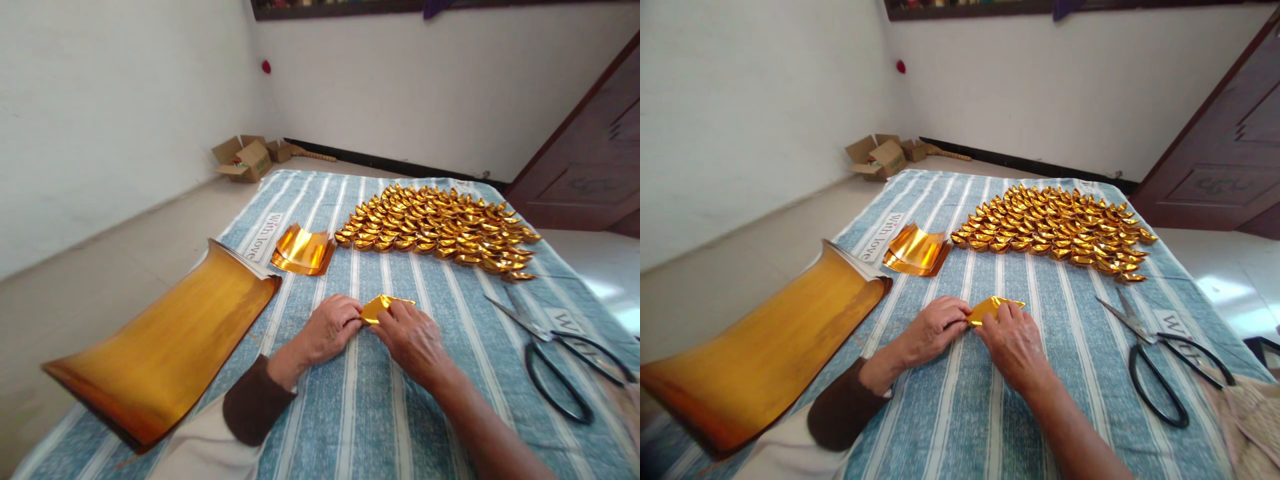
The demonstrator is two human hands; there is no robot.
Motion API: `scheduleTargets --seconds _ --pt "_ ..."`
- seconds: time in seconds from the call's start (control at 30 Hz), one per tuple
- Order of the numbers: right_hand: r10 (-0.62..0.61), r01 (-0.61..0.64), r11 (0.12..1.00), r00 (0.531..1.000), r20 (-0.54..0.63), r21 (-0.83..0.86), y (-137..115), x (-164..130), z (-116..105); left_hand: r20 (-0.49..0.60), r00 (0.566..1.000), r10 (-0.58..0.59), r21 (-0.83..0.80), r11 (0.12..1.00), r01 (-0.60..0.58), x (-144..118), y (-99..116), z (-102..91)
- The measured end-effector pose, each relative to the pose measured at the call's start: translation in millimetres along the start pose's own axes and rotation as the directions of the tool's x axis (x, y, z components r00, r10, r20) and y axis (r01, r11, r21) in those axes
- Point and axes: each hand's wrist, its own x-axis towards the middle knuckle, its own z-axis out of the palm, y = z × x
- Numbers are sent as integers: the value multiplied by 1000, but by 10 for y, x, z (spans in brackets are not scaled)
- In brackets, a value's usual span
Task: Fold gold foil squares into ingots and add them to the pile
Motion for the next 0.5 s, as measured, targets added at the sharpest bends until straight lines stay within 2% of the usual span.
scheduleTargets --seconds 0.13,0.27,0.5 --pt "31 -29 998 999 27 -62 -65 25 -7 -47 998 -52 34 998 54 20 25 34" --pt "65 -61 995 997 48 -79 -107 31 -3 -140 987 -85 111 989 101 8 43 89" --pt "104 -102 991 994 22 -81 -146 31 48 -274 946 -176 125 968 216 -19 26 164"
